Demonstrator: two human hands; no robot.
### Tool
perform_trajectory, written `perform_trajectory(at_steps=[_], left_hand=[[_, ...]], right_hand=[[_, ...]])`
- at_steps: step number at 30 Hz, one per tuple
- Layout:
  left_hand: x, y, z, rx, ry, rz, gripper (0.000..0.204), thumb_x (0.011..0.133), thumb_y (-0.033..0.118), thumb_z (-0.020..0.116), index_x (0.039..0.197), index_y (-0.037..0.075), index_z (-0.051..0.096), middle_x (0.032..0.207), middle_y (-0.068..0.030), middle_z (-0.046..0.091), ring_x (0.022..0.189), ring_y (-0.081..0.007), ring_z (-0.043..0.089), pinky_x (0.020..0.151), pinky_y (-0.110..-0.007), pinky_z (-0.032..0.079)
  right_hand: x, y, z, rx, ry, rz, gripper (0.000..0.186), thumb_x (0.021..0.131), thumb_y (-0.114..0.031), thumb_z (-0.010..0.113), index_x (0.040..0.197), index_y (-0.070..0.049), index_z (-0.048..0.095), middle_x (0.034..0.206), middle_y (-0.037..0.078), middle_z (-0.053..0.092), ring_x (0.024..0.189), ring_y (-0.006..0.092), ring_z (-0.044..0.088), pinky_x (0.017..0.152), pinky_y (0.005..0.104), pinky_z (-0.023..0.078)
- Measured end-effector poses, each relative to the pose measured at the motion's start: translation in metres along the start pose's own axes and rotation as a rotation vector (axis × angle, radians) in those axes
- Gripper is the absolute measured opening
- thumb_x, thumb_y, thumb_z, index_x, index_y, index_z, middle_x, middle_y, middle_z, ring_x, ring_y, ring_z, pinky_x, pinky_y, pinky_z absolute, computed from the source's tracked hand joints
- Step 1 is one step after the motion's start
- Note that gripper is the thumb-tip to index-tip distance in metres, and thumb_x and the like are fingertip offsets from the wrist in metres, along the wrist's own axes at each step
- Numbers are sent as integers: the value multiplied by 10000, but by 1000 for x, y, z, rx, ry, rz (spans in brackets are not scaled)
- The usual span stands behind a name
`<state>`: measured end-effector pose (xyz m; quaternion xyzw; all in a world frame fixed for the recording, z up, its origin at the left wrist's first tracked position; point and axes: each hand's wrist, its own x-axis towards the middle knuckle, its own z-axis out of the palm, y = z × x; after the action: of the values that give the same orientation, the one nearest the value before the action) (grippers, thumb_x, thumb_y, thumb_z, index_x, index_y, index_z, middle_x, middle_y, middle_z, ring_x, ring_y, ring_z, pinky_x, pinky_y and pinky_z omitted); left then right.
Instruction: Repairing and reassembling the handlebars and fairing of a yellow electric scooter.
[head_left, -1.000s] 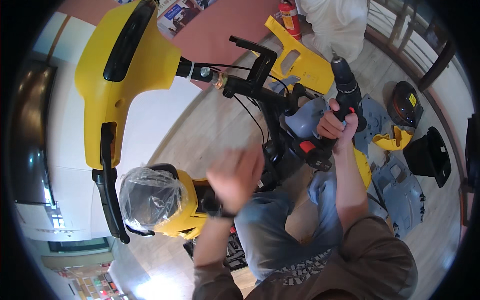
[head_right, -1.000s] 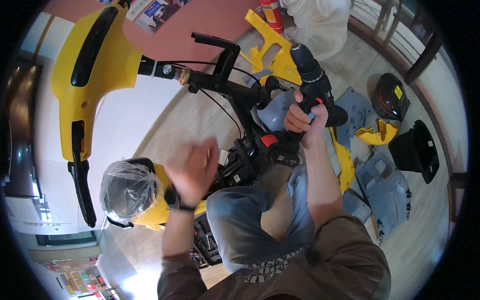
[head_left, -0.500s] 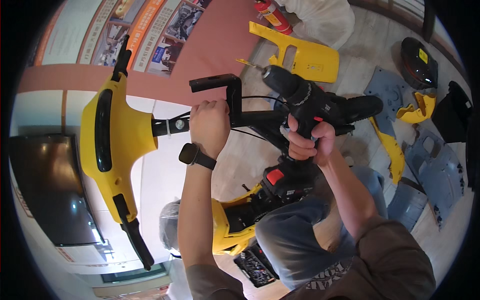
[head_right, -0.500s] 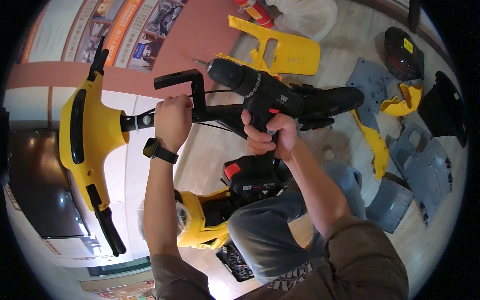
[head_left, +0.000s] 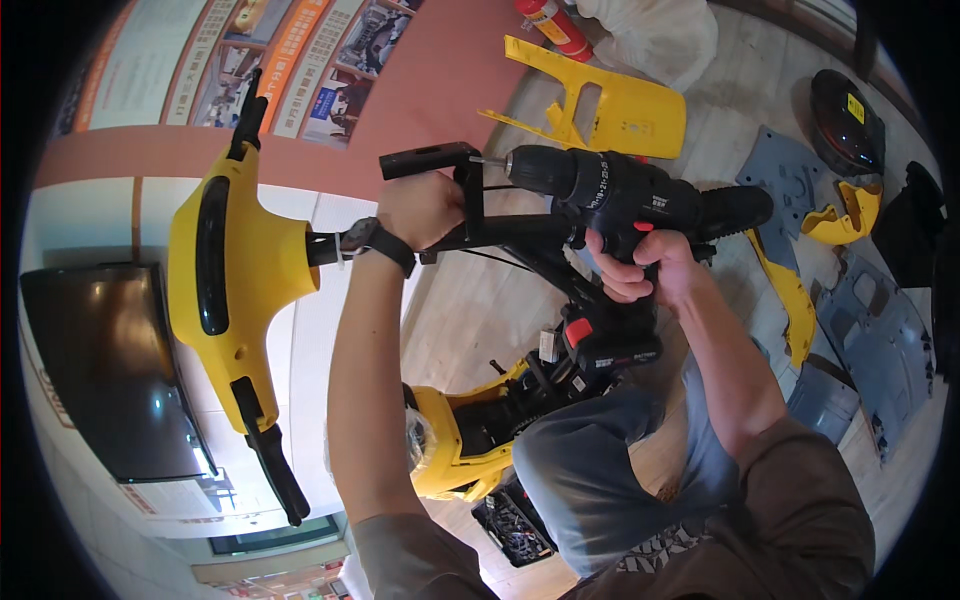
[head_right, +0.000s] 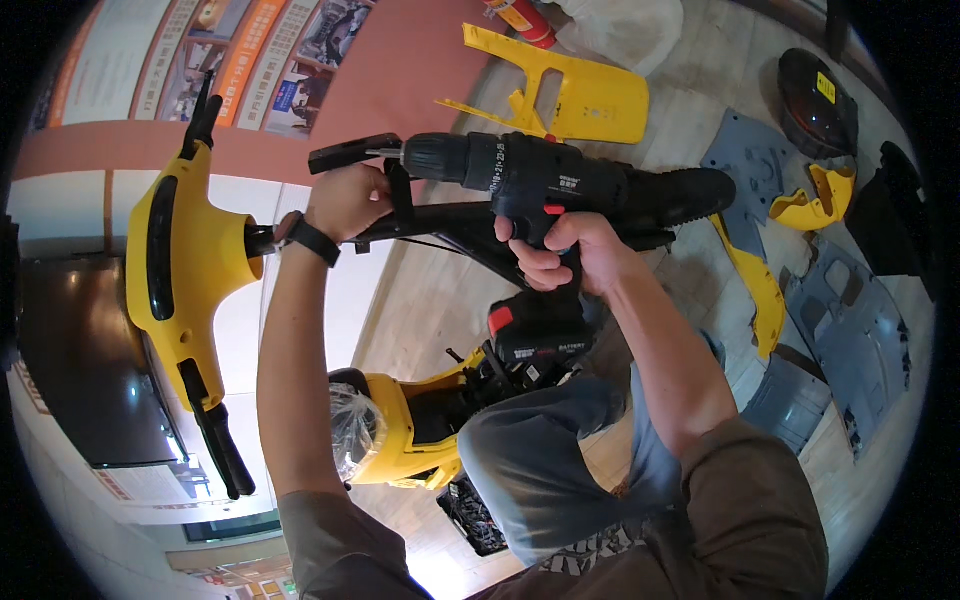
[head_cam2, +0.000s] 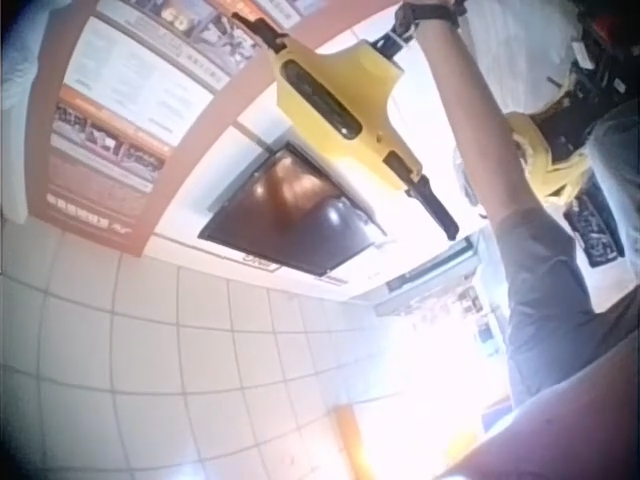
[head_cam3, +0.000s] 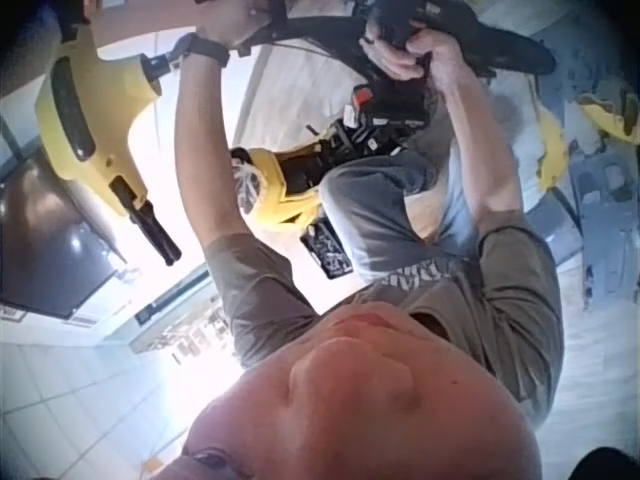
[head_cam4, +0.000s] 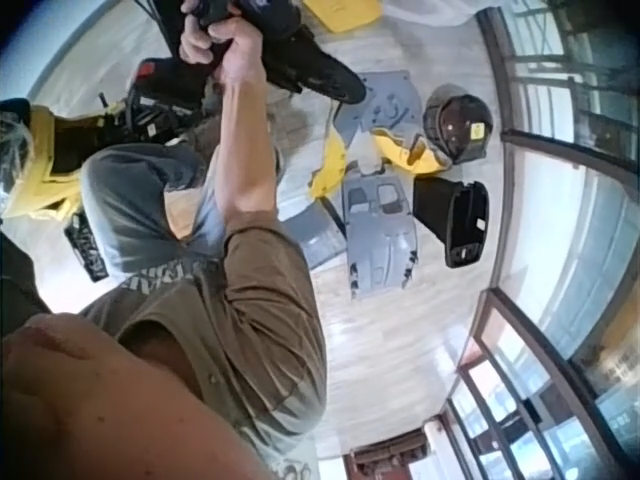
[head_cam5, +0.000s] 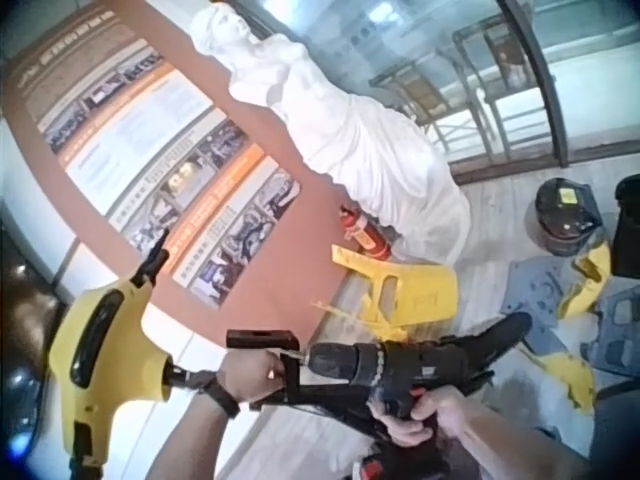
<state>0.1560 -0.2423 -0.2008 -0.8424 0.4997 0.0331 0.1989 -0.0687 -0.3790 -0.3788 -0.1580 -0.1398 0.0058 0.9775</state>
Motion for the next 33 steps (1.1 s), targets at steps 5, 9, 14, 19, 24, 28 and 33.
perform_trajectory(at_steps=[5, 9, 14, 19, 24, 28, 33], left_hand=[[7, 2, 9, 49, 58, -37, 142, 693, 168, 659, 797, 129, 748, 809, -77, 704, 778, -288, 675, 703, -402, 537], [12, -4, 16, -13, 49, -39, 184, 738, 221, 716, 874, 98, 737, 804, -121, 703, 772, -321, 674, 701, -410, 532], [15, 1, 17, 57, 64, -135, 131, 755, 160, 677, 853, 84, 719, 817, -138, 697, 794, -345, 670, 708, -433, 533], [11, 9, 27, 75, 156, -192, 114, 771, 114, 626, 838, 76, 710, 866, -172, 693, 827, -367, 679, 742, -450, 537], [2, 28, 25, 165, 271, -256, 77, 781, 106, 628, 797, 84, 699, 797, -156, 694, 791, -354, 693, 772, -468, 512], [-3, 28, 26, 204, 249, -271, 74, 780, 98, 630, 795, 74, 699, 792, -154, 695, 766, -337, 701, 735, -459, 538], [-4, 42, 24, 241, 328, -293, 75, 781, 73, 624, 794, 58, 697, 804, -161, 694, 757, -341, 706, 653, -426, 581]], right_hand=[[-5, -4, 1, 0, 18, 23, 529, 614, -232, 574, 1076, 25, 559, 585, 28, 471, 411, 123, 403, 462, 283, 326], [-7, -6, 2, -34, 25, 46, 504, 616, -208, 562, 1062, 26, 574, 583, 31, 470, 421, 121, 404, 464, 279, 336], [-3, -6, 6, -84, 35, 48, 480, 612, -198, 567, 1039, 22, 569, 574, 37, 461, 410, 118, 388, 449, 279, 344], [0, -2, 6, -82, 34, 59, 465, 620, -170, 553, 1036, 39, 581, 586, 59, 494, 424, 121, 393, 453, 277, 343], [3, 3, 4, -100, 50, 40, 477, 614, -177, 546, 1038, 40, 579, 578, 74, 504, 417, 126, 397, 463, 285, 358], [8, 6, 7, -116, 65, 43, 484, 607, -181, 544, 1037, 37, 581, 574, 68, 498, 414, 128, 398, 464, 291, 362], [7, 6, 4, -102, 73, 50, 483, 588, -176, 544, 1022, 29, 594, 565, 58, 485, 409, 130, 398, 465, 294, 367]])
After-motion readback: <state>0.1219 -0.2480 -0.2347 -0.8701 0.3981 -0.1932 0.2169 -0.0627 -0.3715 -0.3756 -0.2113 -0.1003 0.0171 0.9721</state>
